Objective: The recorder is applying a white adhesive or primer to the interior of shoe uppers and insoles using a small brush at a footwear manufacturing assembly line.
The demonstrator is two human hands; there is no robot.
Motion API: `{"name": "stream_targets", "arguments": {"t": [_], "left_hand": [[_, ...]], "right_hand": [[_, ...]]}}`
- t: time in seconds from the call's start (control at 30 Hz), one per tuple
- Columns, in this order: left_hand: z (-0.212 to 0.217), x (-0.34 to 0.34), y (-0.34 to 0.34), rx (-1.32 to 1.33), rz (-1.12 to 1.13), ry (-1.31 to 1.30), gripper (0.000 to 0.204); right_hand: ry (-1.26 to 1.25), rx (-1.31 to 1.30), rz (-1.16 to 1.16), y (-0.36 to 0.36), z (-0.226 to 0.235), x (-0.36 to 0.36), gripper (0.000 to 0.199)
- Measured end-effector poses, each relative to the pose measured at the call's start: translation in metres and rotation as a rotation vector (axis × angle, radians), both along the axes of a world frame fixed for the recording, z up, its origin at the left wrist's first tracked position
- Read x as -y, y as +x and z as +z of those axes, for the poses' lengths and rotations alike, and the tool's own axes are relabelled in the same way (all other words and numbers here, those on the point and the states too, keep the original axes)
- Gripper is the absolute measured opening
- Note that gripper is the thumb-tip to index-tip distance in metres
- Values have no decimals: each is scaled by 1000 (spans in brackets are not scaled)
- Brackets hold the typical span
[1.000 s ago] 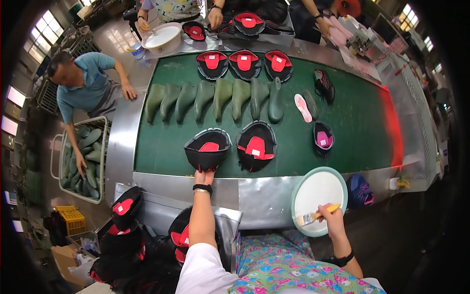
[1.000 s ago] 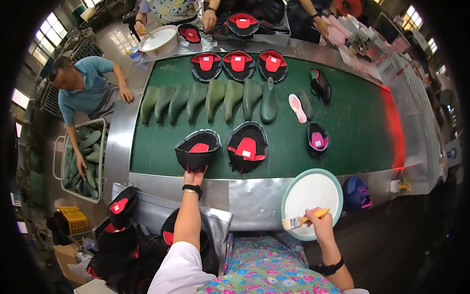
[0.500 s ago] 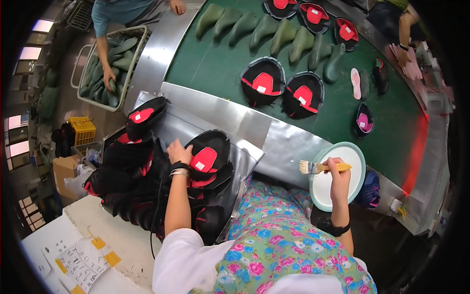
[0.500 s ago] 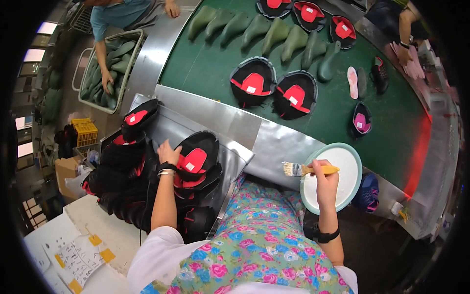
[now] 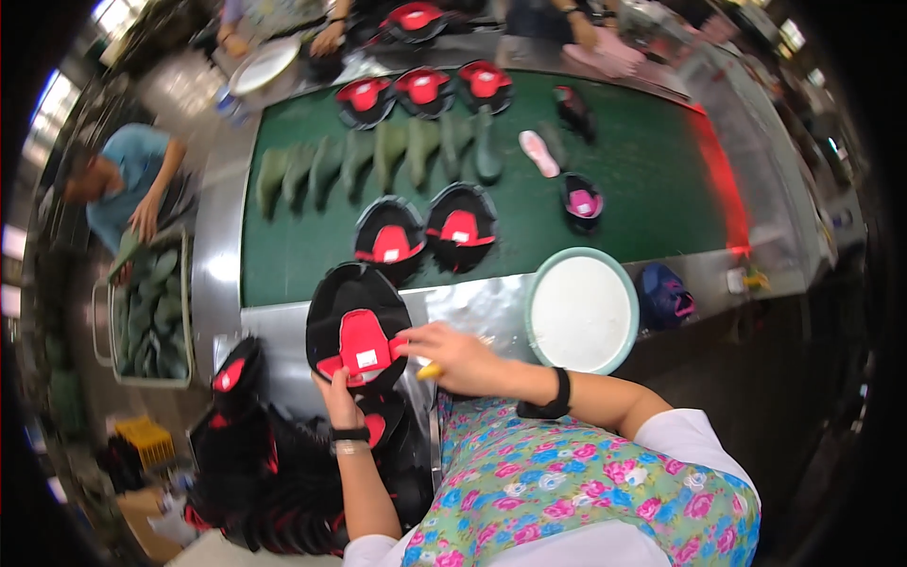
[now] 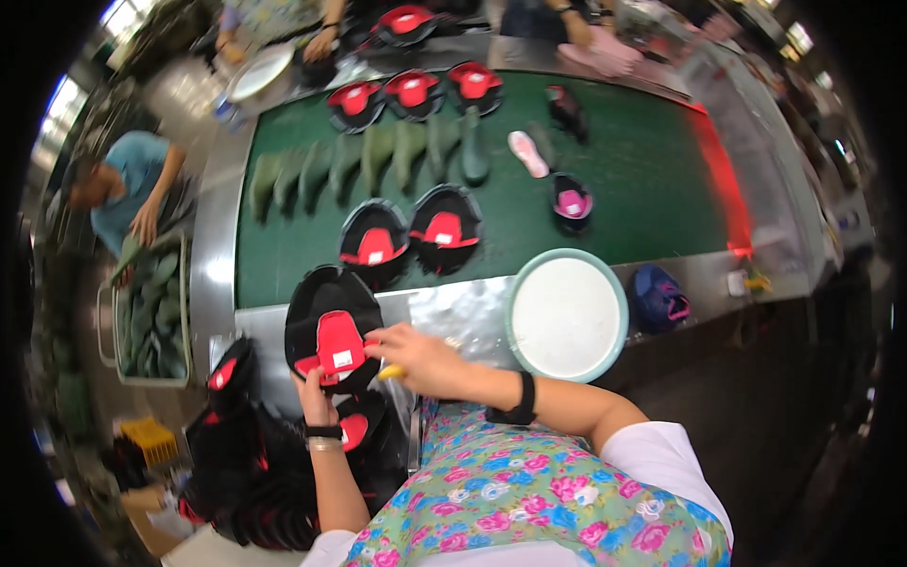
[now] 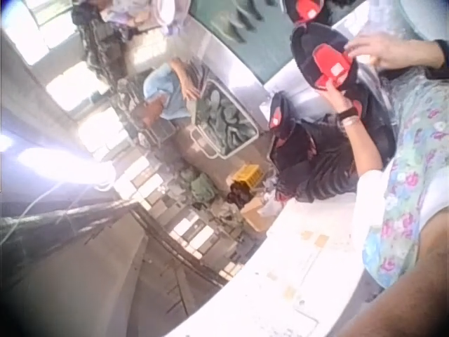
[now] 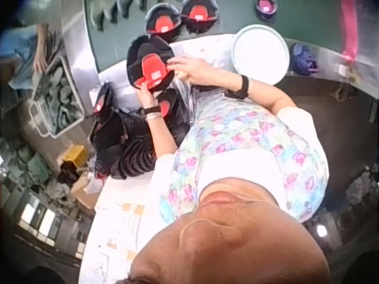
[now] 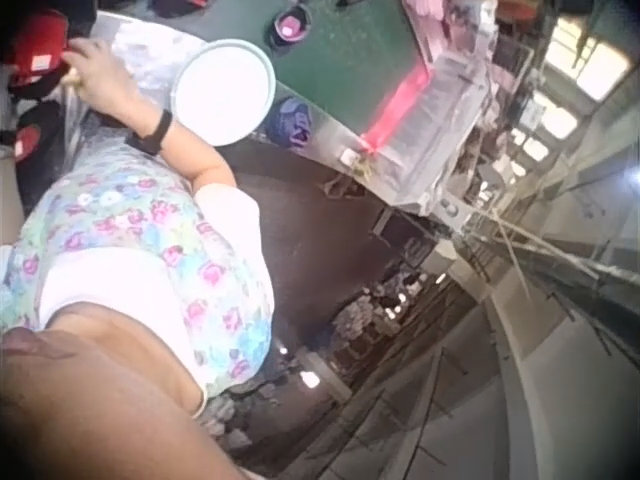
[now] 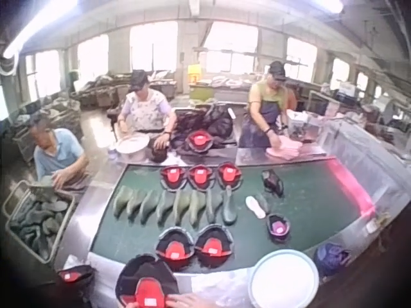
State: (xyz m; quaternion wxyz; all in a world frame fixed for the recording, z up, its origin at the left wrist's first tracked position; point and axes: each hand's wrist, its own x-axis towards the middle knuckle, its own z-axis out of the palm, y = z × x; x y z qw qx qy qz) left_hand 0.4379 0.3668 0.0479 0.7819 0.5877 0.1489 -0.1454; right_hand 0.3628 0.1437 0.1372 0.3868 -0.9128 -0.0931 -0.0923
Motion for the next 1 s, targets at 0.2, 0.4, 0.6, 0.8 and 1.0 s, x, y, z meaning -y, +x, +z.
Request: {"name": "stream_targets", "arguments": {"t": [0.2,0.4,0.6,0.8,1.0], "left_hand": [[85,27,-28,11,-218,-499,34],[55,58,-32,186,-465,-308,44],[33,83,-37,66,-510,-263,40],[45,61,-68,-89,-596,-144,37],[46,69,-128,51,-887,150,35]], "right_hand": [[-84,-73,65,-19,39,20,31],[123,-188,203,-42,84,49,39],[246,-246,-8,-78,92,77,27],[233,36,-897,-169,36,151,20],[201,-264,-1165,-236,-32,186,21]]}}
